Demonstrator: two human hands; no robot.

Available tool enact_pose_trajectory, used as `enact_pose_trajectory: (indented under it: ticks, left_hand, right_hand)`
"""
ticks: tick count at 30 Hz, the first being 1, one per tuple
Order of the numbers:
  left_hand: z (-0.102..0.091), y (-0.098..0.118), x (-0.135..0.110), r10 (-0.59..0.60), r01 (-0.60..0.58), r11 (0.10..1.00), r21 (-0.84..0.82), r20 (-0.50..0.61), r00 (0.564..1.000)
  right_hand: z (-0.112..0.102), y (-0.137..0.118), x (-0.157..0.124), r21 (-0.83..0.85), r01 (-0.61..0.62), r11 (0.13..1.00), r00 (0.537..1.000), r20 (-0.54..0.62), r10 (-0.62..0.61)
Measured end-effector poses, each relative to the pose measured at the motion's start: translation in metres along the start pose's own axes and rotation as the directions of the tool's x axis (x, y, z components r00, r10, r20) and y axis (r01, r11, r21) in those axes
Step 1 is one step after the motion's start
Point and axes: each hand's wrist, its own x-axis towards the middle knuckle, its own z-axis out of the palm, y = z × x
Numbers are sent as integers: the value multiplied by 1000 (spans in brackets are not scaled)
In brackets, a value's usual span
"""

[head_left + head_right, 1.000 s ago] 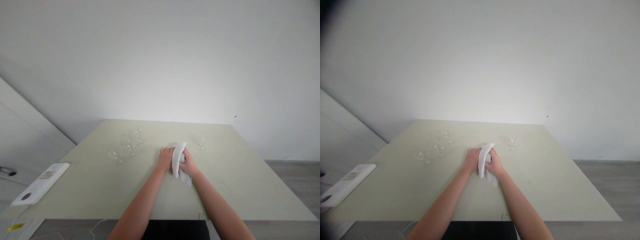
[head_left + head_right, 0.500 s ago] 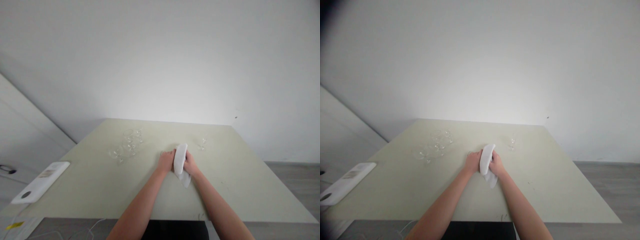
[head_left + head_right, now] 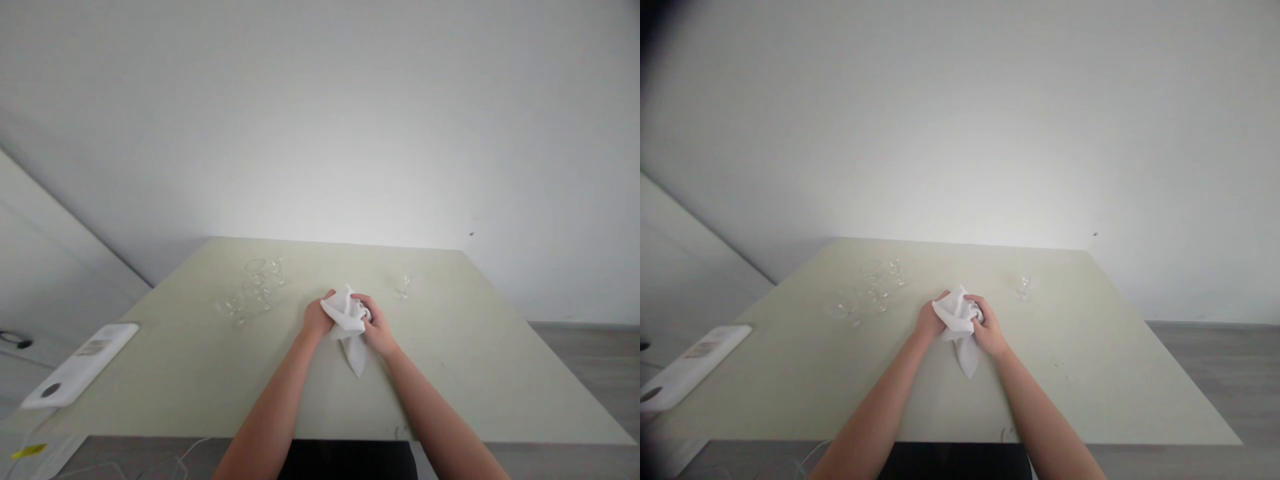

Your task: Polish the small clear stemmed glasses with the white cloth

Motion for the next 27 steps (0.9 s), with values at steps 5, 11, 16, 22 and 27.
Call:
enact_pose_trajectory:
  ticks: [5, 11, 16, 22, 27]
  left_hand:
    - [-1, 3, -4, 182, -175, 977, 123, -45, 982]
    - [4, 7, -12, 442, -430, 889, 157, -44, 896]
    - [2, 10, -15, 451, -437, 876, 206, -25, 892]
    - [1, 12, -18, 427, -417, 894, 166, -28, 904]
    - [1, 13, -16, 415, -404, 898, 173, -30, 909]
  right_hand:
    - [6, 12, 3, 156, -174, 972, 984, -11, 178]
    - [1, 18, 0, -26, -211, 977, 973, 91, 212]
    - [-4, 15, 1, -78, -165, 983, 971, 161, 176]
    - [-5, 17, 0, -194, -122, 974, 975, 160, 153]
    - [-6, 14, 0, -139, -104, 985, 976, 178, 128]
